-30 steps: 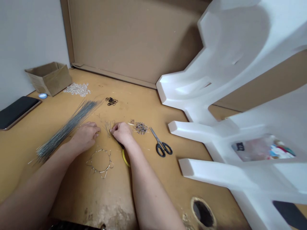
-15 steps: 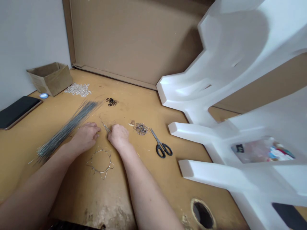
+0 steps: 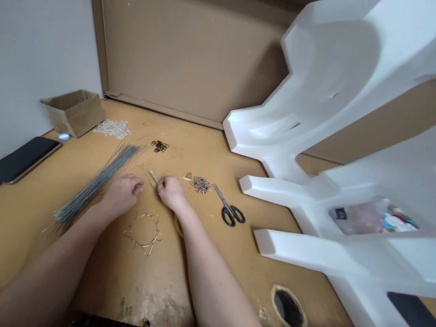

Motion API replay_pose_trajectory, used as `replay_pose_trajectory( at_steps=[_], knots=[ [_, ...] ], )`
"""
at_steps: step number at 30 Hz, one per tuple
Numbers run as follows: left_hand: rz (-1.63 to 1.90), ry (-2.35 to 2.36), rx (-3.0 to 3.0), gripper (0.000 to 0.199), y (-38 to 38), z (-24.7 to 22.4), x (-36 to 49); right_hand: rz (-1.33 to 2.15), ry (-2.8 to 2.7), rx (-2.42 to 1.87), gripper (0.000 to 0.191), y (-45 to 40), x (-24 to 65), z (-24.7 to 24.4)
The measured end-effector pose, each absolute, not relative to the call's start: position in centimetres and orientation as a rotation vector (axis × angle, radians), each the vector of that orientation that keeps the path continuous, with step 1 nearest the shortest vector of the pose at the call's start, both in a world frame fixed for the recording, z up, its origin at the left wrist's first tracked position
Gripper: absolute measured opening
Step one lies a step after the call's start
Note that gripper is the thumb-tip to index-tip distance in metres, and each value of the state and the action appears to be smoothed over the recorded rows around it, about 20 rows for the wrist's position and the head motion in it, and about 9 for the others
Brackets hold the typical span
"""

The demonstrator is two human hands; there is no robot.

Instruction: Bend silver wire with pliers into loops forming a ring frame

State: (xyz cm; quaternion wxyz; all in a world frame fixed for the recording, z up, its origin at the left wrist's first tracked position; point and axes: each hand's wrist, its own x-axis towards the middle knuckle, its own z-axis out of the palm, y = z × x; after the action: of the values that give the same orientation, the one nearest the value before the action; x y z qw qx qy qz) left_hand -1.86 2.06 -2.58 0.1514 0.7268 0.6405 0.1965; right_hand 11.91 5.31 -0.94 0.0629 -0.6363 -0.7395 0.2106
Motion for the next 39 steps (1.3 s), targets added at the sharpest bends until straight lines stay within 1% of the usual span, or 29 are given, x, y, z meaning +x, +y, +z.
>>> replay_pose_trajectory(
  at_steps=[3, 8, 14, 22, 28, 31, 33, 39],
  knots=[
    [0.841, 1.728, 1.743, 0.014, 2.3, -3.0, -1.7, 0.778, -2.196, -1.779, 0.016, 5.3, 12.1, -1.1],
    [1.135, 1.426, 1.224, 0.012, 2.5, -2.6, -1.5, 1.243, -1.941, -1.395, 0.008, 5.0, 12.1, -1.3],
    [1.280, 1.245, 0.908, 0.017, 2.5, -1.8, -1.7, 1.334, -1.983, -1.249, 0.010, 4.7, 12.1, -0.9],
    [1.287, 1.241, 0.950, 0.013, 2.4, -1.6, -1.9, 1.356, -2.037, -1.164, 0.010, 4.4, 12.2, -0.6],
    [1.290, 1.246, 1.058, 0.008, 2.3, -1.4, -2.0, 1.399, -1.927, -1.194, 0.012, 4.4, 12.0, -0.6],
    [1.277, 1.242, 1.112, 0.005, 2.2, -1.3, -1.9, 1.449, -1.909, -1.180, 0.009, 4.4, 12.0, -0.5],
    [1.267, 1.235, 1.132, 0.006, 2.2, -1.2, -1.9, 1.494, -1.884, -1.159, 0.007, 4.3, 12.1, -0.4],
    [1.209, 1.245, 1.145, 0.011, 2.2, -1.3, -1.8, 1.566, -1.838, -1.128, 0.014, 4.3, 12.3, -0.4]
  ],
)
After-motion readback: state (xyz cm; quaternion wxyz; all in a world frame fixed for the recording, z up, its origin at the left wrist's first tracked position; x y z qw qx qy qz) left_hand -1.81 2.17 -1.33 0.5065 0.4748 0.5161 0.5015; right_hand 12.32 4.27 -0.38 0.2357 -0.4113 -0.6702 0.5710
